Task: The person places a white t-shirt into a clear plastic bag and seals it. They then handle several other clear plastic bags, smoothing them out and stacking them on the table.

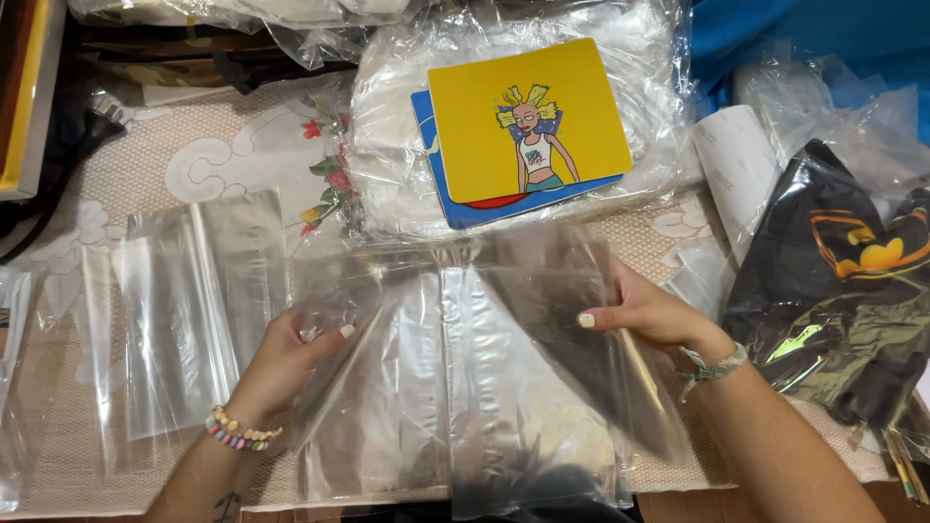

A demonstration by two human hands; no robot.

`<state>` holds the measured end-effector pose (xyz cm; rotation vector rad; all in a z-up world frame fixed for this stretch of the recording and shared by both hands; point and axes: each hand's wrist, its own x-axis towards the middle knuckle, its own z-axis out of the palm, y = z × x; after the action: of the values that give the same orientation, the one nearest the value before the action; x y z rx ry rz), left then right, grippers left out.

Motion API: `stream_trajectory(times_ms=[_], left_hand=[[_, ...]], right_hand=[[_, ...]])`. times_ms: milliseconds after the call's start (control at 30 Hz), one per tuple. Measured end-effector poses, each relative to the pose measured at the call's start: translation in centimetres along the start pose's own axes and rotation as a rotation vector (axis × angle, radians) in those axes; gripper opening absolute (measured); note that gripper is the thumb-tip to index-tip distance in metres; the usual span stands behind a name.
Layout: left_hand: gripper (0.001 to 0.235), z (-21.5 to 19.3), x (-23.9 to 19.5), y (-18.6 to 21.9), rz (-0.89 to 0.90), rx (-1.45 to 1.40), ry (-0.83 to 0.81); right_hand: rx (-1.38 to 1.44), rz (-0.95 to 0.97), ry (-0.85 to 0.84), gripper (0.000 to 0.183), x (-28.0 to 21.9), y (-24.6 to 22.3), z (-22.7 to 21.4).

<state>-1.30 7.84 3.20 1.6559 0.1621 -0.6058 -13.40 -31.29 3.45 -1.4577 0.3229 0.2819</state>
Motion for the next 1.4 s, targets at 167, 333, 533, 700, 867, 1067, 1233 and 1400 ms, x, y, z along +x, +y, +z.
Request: stream_trajectory(times_ms=[167,333,533,700,867,1067,1233,1400], left_hand=[[0.030,-1.0,1.8,-2.2,0.071,0.047,0.062],[0.031,0.8,0.1,-0.1,0.038,0.000,0.025],[0.024,0.7,-0.2,-0.6,0.004,-0.062,0.019],[0.021,0.9,0.9,-1.5,0.071,-0.040,0.040],[0.017,1.0,0.4,-1.4,0.095,-0.054,0.072],[0.041,2.7,-1.7,2.4,0.048,-0.029,-0.030],[0.051,1.9,-0.3,0.2,0.105,0.073,-0.057],[0.044,3.5,-0.9,0.4,0.203,0.069,0.043]], right_hand=[[-0.185,0.131,0.158,0.135,-2.8,-5.1,3.0],[0.237,0.080,0.089,0.090,-2.7,3.0,-4.8],[0.276,0.084,0.196,0.076,-3.8,2.9,-5.2],[0.421,-0.287,0.426,0.058,-3.1,3.3,-4.4],[0.290,-0.720,0.489,0.045,-1.2,5.1,-5.2],[0.147,-0.353,0.752,0.075,-2.1,2.1,-2.8],[-1.102,-0.594,0.621,0.083,-3.7,2.4,-0.6],[-1.287,-0.318,0.305,0.118,-1.9,1.0,1.4]])
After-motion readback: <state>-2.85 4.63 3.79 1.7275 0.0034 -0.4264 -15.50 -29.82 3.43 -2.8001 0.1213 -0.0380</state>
